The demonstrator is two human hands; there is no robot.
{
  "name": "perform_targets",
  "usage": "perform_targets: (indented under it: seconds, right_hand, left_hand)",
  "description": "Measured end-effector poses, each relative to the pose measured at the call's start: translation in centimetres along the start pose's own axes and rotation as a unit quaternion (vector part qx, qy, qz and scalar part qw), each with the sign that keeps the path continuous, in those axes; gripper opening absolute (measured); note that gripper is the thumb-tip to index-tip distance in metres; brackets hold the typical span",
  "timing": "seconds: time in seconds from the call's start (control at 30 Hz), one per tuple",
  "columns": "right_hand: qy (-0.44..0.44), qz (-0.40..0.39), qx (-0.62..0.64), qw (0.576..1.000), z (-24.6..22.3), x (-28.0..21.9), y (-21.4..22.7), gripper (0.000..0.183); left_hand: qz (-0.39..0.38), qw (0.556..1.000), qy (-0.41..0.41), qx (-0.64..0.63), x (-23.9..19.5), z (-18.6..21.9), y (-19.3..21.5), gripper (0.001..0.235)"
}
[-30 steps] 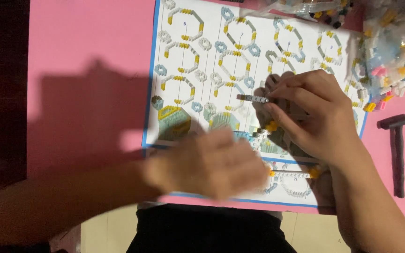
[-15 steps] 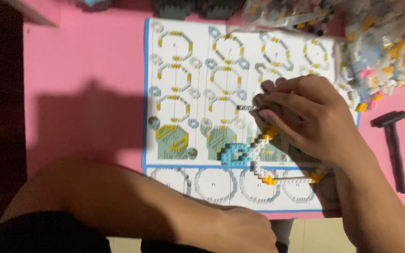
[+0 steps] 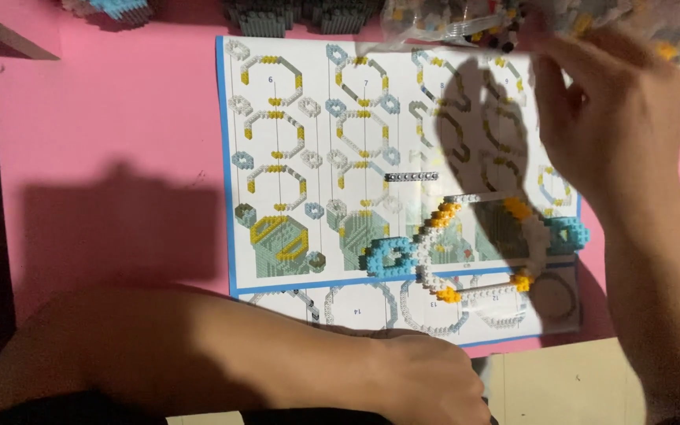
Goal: The person assembles small plastic bricks by hand, following a printed instruction sheet. They connect white, yellow, and blue pieces into a curved structure, occasionally picking up additional bricks from nearby bags.
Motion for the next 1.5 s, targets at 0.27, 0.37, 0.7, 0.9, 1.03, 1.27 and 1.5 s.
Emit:
perform_targets:
  seconds: [0.27,0.37,0.7,0.9,1.03,1.27,1.5]
  right_hand:
    - [-0.056,-0.029,-0.07,0.996,3.7,3.1,-4.1,0.039]
    - [-0.057,-0.021,-0.079,0.995,5.0,3.3,-5.3,0.028]
    - [0.022,-0.029,-0.082,0.996,4.6,3.4,-5.1,0.021]
    - [0.028,-0.011,-0.15,0.988,5.8,2.7,-6.1,0.023]
    - [0.058,0.034,-0.198,0.978,4.6,2.9,-5.4,0.014]
    - [0.016,0.044,-0.216,0.975,5.2,3.4,-5.8,0.008]
    - [-0.023,0.004,0.039,0.999,4.4,3.6,-3.8,0.033]
  left_hand:
    - [-0.041,0.998,0.045,0.023,0.0,0.3,-0.5,0.02]
    - [-0.052,0.996,0.069,-0.01,-0.3,0.6,0.4,0.026]
    - [-0.02,0.998,0.064,0.0,0.6,-0.5,-0.4,0.018]
    - [0.008,0.999,0.022,0.034,1.3,-0.8,-1.2,0.026]
    - [0.003,0.999,0.049,0.019,1.1,-0.6,-0.9,0.03]
    - [0.023,0.994,0.04,0.094,1.2,-0.2,-0.4,0.023]
    - [0.393,0.841,0.019,0.371,-3.0,-0.6,6.1,0.02]
Point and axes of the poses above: each hand's wrist, its own x-axis towards the middle knuckle, its own y-axis out of the back of the hand, z = x × y, the point moved 5 cm from there along x, towards the middle knuckle, and after that the axes turned 9 degrees about -z, right-handed, at the moved point
